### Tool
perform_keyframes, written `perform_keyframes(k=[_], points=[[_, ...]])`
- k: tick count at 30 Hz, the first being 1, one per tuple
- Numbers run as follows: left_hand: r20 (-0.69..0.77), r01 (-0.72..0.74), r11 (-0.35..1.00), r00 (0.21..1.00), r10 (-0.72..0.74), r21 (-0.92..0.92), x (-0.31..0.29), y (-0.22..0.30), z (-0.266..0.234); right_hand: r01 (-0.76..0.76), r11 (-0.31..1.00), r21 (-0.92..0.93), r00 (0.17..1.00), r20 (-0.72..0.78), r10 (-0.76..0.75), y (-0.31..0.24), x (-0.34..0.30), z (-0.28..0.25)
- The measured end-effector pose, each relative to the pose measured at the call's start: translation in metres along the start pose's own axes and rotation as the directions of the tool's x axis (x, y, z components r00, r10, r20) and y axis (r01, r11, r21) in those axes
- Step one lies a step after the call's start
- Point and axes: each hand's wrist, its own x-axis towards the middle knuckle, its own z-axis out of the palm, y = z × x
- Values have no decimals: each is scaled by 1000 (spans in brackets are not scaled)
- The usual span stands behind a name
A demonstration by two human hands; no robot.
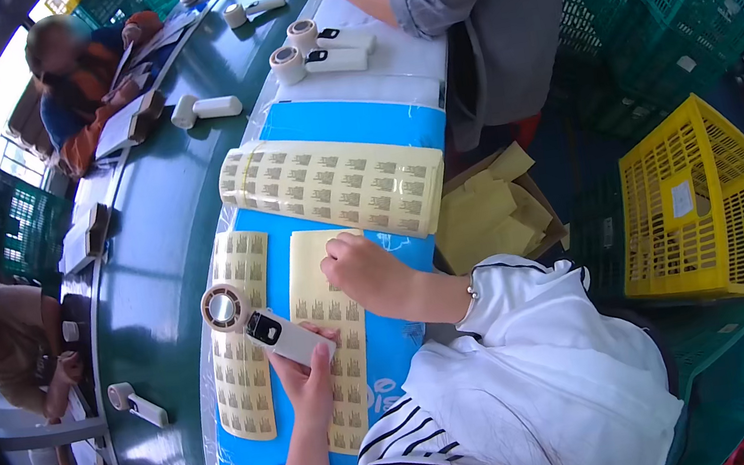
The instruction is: The person repeatedly picks up portable fans, peels labels from backing sheets, applies the labels onto the fans by hand, and places the labeled fans onto the conveyor table.
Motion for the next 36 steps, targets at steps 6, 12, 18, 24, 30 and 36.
perform_keyframes(k=[6, 12, 18, 24, 30, 36], points=[[-63, 11, 1000, 998, -10, 8, -5, 3, 12, 87, 993, -83, 992, -83, -94, 2, -1, -2], [-38, 18, 1000, 999, -18, -3, -3, 0, 5, 139, 949, -282, 984, -67, -164, -4, -1, -6], [-15, 7, 1000, 1000, -7, 22, -5, -3, 8, 165, 982, -87, 985, -27, -168, 15, -2, -15], [-91, 34, 998, 995, -39, -49, -9, 1, -2, 139, 916, 377, 957, -288, -27, 6, 27, -36], [-210, -20, 946, 976, -52, -324, 18, 80, -14, 450, 665, 596, 885, -396, -244, -62, 52, -77], [-169, -179, 613, 983, 75, -769, -4, 162, -37, 579, 334, 744, 779, -382, -497, -138, 69, -75]])
